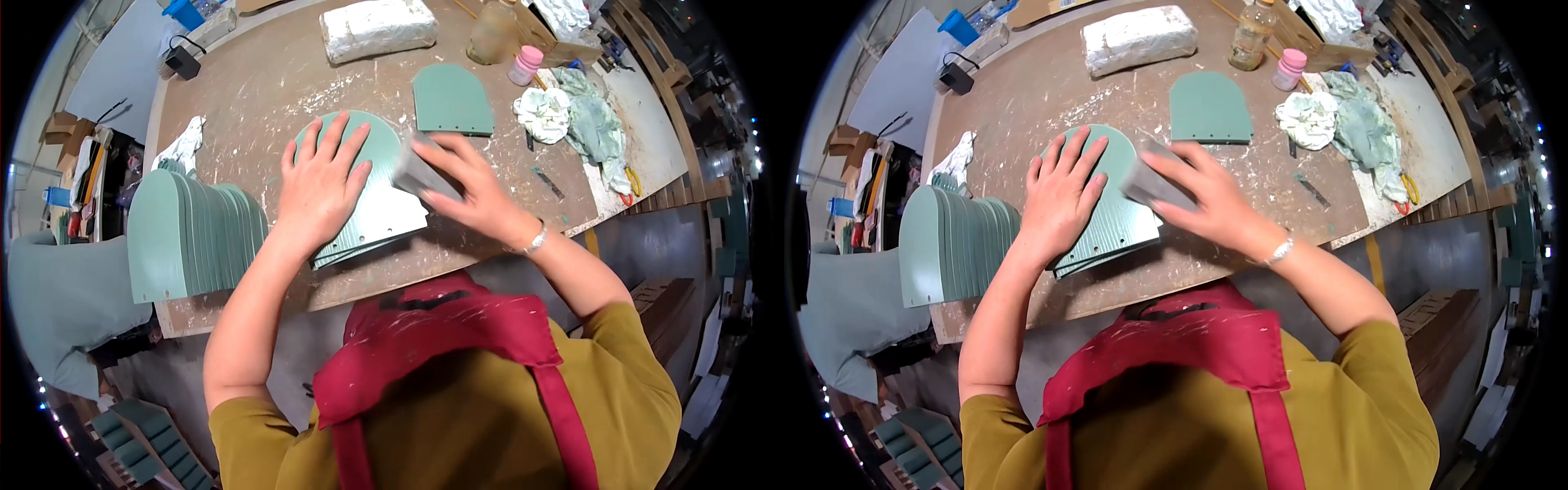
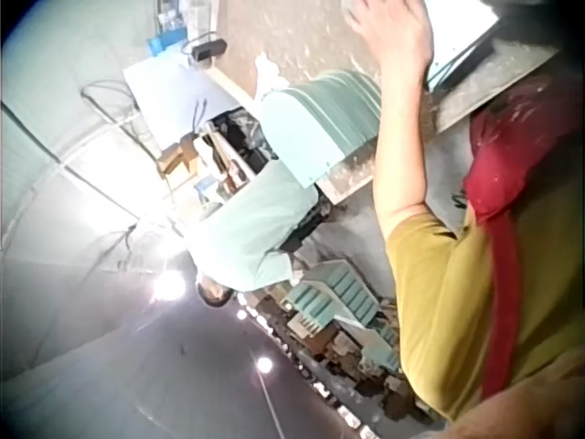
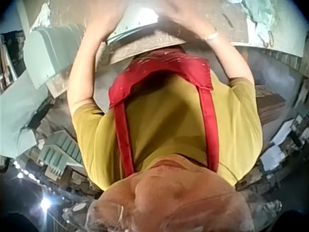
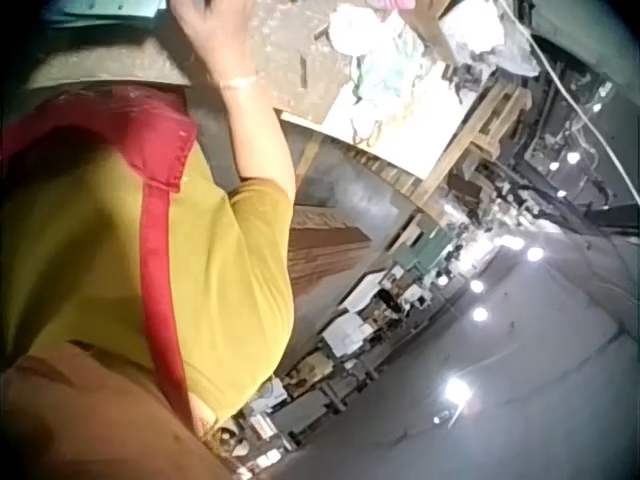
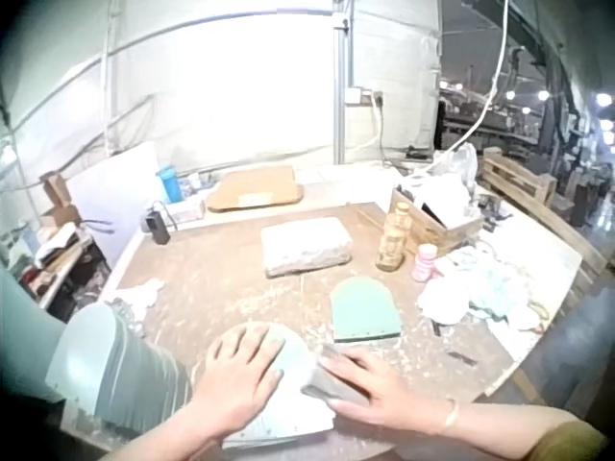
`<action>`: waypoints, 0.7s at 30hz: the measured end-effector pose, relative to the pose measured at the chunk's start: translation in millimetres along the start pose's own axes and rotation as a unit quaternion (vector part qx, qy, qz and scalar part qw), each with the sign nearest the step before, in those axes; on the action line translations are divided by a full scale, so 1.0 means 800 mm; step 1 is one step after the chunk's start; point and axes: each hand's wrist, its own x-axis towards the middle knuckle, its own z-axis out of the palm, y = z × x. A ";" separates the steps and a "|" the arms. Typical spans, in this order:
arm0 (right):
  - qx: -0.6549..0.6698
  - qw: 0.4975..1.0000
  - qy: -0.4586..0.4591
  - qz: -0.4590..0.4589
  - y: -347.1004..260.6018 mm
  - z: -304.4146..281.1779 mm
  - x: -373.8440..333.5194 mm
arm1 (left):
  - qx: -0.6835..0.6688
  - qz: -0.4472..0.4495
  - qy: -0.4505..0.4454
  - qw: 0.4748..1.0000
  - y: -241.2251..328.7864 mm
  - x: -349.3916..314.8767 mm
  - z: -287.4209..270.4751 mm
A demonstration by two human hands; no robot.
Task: The person wipes a green wooden panel with a cloth and then sands the edges and surfaces of several panels one by one using a sanding block. Each panel is turned over and rotated to sand different sides before being placed into a new stack.
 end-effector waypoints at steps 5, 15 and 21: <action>-0.106 0.993 -0.034 0.029 0.013 -0.041 -0.036 | 0.001 0.001 -0.011 1.000 0.005 0.002 0.001; -0.212 0.975 -0.064 -0.002 -0.009 -0.031 -0.079 | -0.007 -0.004 0.002 1.000 0.004 0.000 0.003; -0.083 0.996 0.033 0.016 -0.064 0.023 -0.048 | -0.018 0.007 0.008 1.000 0.002 0.000 0.000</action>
